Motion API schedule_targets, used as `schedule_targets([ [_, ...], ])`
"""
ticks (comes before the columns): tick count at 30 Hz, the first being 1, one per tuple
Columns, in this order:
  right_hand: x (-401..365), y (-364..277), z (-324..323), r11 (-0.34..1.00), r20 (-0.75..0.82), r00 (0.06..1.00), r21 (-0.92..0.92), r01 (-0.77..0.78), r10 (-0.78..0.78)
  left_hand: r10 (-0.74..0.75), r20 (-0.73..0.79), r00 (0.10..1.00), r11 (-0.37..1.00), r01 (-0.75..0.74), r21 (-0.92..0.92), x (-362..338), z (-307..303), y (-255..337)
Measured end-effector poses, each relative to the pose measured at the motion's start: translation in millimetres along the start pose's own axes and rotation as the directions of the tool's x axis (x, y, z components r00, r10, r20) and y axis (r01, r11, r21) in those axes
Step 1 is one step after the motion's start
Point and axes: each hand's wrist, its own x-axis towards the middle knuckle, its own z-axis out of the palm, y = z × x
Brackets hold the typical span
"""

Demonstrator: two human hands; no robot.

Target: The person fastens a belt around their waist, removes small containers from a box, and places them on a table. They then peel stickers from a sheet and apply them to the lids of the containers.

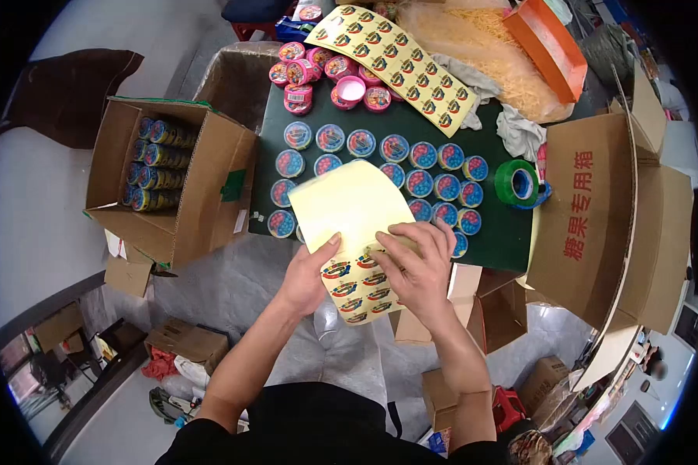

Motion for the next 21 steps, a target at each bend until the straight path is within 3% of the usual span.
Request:
schedule_targets([
  [6, -17, 3, 0, 0.999, -0.059, 0.997, 0.005, 0.042, -0.041, 0.029, -0.017, 0.999, 0.987, -0.026, 0.158, -4, -1, -11],
  [18, -26, 0, 8, 0.975, -0.117, 0.973, -0.127, 0.182, -0.197, -0.040, -0.035, 0.999, 0.999, 0.041, 0.031, -3, -1, -4],
  [21, -16, -3, 9, 0.994, -0.074, 0.992, -0.036, 0.101, -0.103, -0.055, -0.057, 0.997, 0.998, 0.057, 0.035, -2, 2, 0],
])
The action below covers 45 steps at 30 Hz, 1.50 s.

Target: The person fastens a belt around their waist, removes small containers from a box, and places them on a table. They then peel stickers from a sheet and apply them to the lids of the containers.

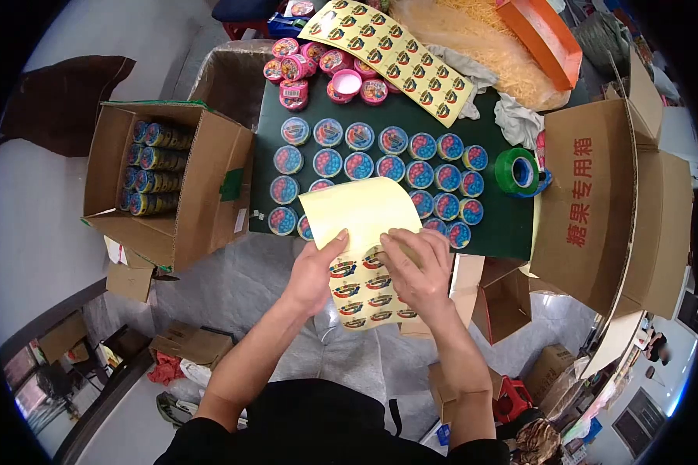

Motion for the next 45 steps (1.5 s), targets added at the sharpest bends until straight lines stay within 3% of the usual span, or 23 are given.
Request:
schedule_targets([
  [8, -4, 17, 4, 0.983, 0.038, 0.983, -0.011, 0.182, -0.182, -0.044, -0.033, 0.998, 0.999, 0.045, 0.017, 9, -3, 3],
  [12, -3, 24, 9, 0.987, 0.042, 0.992, 0.114, 0.115, -0.120, -0.063, -0.022, 0.998, 0.998, 0.063, 0.009, 11, -1, 6],
  [15, 6, 19, 5, 0.996, 0.141, 0.989, 0.082, 0.023, -0.034, -0.063, -0.043, 0.997, 0.998, 0.064, 0.027, 16, -1, 3],
  [16, 4, 23, 2, 0.996, 0.198, 0.977, 0.060, 0.067, -0.078, -0.075, -0.054, 0.996, 0.996, 0.078, 0.049, 15, 1, 3],
  [24, -6, 35, -6, 0.973, 0.110, 0.970, 0.096, 0.209, -0.219, -0.122, -0.039, 0.992, 0.992, 0.124, 0.033, 19, 10, 2],
  [27, -5, 29, -8, 0.963, 0.080, 0.993, 0.260, 0.065, -0.089, -0.128, -0.039, 0.991, 0.991, 0.129, 0.034, 20, 11, -1],
  [30, -6, 33, -14, 0.818, 0.073, 0.988, 0.554, -0.155, 0.137, -0.091, -0.081, 0.993, 0.995, 0.093, 0.023, 20, 8, -4],
  [31, -12, 43, -14, 0.756, 0.074, 0.954, 0.594, -0.276, 0.290, -0.061, -0.110, 0.992, 0.998, 0.063, 0.016, 18, 6, -4],
  [33, -2, 76, -6, 0.489, 0.094, 0.769, 0.722, -0.490, 0.632, -0.052, -0.169, 0.984, 0.998, 0.059, 0.036, 16, -4, -7],
  [34, 11, 105, 0, 0.534, 0.055, 0.751, 0.669, -0.517, 0.658, -0.060, -0.189, 0.980, 0.997, 0.070, 0.046, 14, -8, -7],
  [36, 32, 161, 28, 0.446, 0.060, 0.658, 0.689, -0.571, 0.751, -0.040, -0.199, 0.979, 0.997, 0.052, 0.053, 10, -14, -10],
  [39, 36, 238, 74, 0.527, 0.140, 0.704, 0.567, -0.633, 0.696, -0.026, -0.226, 0.974, 0.998, 0.040, 0.057, 6, -14, -10],
  [45, 38, 252, 109, 0.539, 0.134, 0.702, 0.545, -0.642, 0.700, -0.025, -0.244, 0.970, 0.998, 0.040, 0.057, 7, -25, -15],
])
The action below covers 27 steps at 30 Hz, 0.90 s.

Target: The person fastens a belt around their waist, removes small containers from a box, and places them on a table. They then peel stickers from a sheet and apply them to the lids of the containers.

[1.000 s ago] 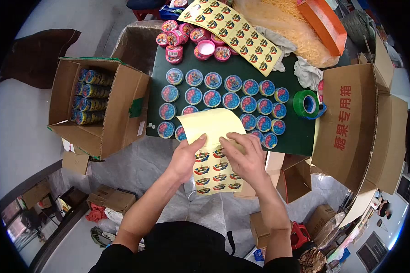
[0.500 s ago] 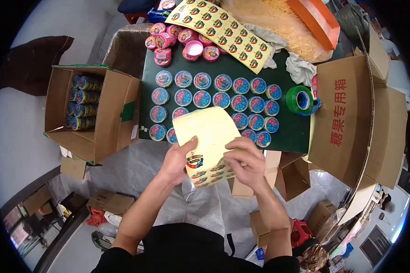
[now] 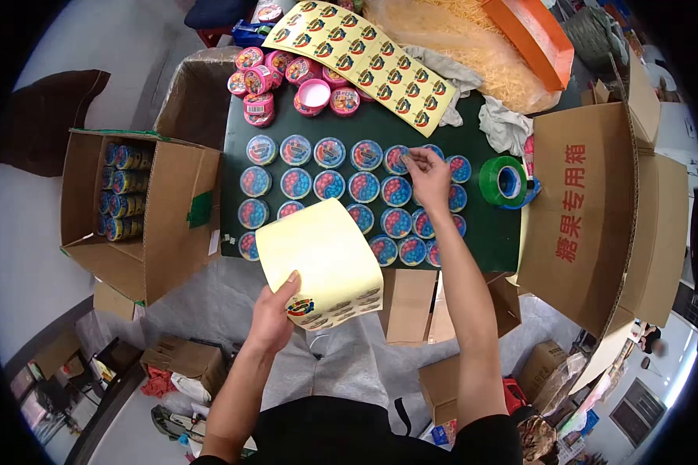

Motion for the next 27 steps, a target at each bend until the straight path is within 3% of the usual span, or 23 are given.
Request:
schedule_targets([
  [8, 1, -4, 3, 0.958, 0.043, 0.991, -0.254, 0.130, -0.123, 0.016, 0.029, 0.999, 1.000, -0.017, 0.023, 1, 9, 3],
  [11, -2, 0, 0, 0.733, 0.141, 0.919, -0.565, 0.379, -0.367, 0.002, 0.040, 0.999, 1.000, -0.003, 0.024, 2, 9, 3],
  [14, -15, -38, 3, 0.564, 0.019, 0.895, -0.771, 0.297, -0.445, -0.012, 0.047, 0.999, 1.000, 0.012, 0.014, 0, 11, 5],
  [15, -20, -43, 2, 0.604, -0.048, 0.936, -0.776, 0.184, -0.348, -0.013, 0.048, 0.999, 1.000, 0.012, 0.009, -1, 12, 6],
  [16, -25, -48, 1, 0.710, -0.077, 0.937, -0.674, 0.203, -0.342, -0.013, 0.066, 0.998, 1.000, 0.013, -0.009, -2, 12, 7],
  [17, -31, -53, 1, 0.802, -0.104, 0.938, -0.555, 0.222, -0.332, -0.009, 0.082, 0.997, 1.000, 0.012, -0.027, -2, 11, 8],
  [18, -50, -72, 1, 0.929, -0.105, 0.975, -0.339, 0.151, -0.197, -0.003, 0.092, 0.996, 0.999, 0.008, -0.045, -2, 10, 10],
  [20, -102, -124, -3, 0.946, 0.018, 0.971, -0.221, 0.236, -0.238, 0.006, 0.137, 0.991, 0.991, 0.012, -0.134, -1, 9, 16],
  [21, -130, -132, -1, 0.872, 0.083, 0.901, -0.228, 0.433, -0.426, -0.013, 0.129, 0.992, 0.990, 0.031, -0.140, 0, 7, 18],
  [24, -197, -178, 9, 0.715, 0.427, 0.748, -0.276, 0.642, -0.507, -0.013, 0.210, 0.978, 0.982, 0.052, -0.182, 5, 11, 24],
  [27, -225, -178, 28, 0.708, 0.392, 0.792, -0.370, 0.601, -0.468, -0.015, 0.258, 0.966, 0.991, 0.048, -0.122, -3, 24, 27],
])
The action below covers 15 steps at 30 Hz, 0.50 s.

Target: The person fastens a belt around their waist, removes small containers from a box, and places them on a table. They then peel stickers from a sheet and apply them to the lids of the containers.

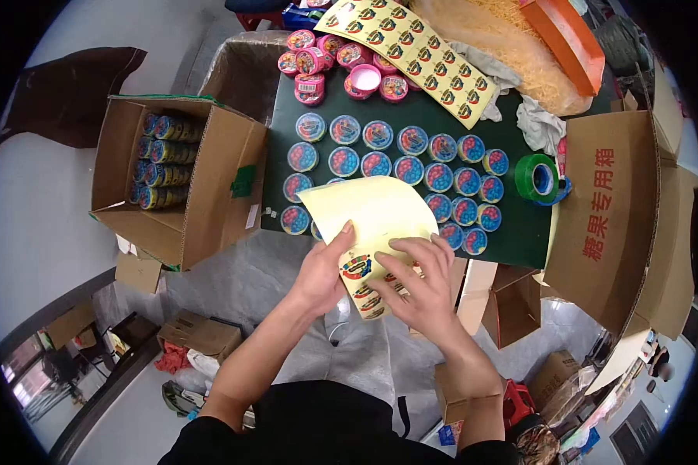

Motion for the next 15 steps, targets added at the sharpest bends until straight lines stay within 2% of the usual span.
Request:
schedule_targets([
  [4, -2, -5, 16, 0.997, -0.109, 0.994, -0.072, -0.023, 0.015, -0.060, -0.021, 0.998, 0.998, 0.059, -0.029, -5, 1, -8],
  [7, -4, -7, 21, 0.997, -0.115, 0.993, -0.054, -0.047, 0.040, -0.150, -0.028, 0.988, 0.988, 0.150, 0.022, -10, -1, -5],
  [13, -12, -12, 32, 0.998, -0.161, 0.987, -0.054, -0.012, 0.004, -0.212, 0.067, 0.975, 0.977, 0.209, 0.042, -14, -16, 1],
  [15, -12, -15, 34, 0.999, -0.184, 0.983, -0.049, -0.015, 0.006, -0.224, 0.049, 0.973, 0.974, 0.222, 0.042, -15, -14, 5],
])
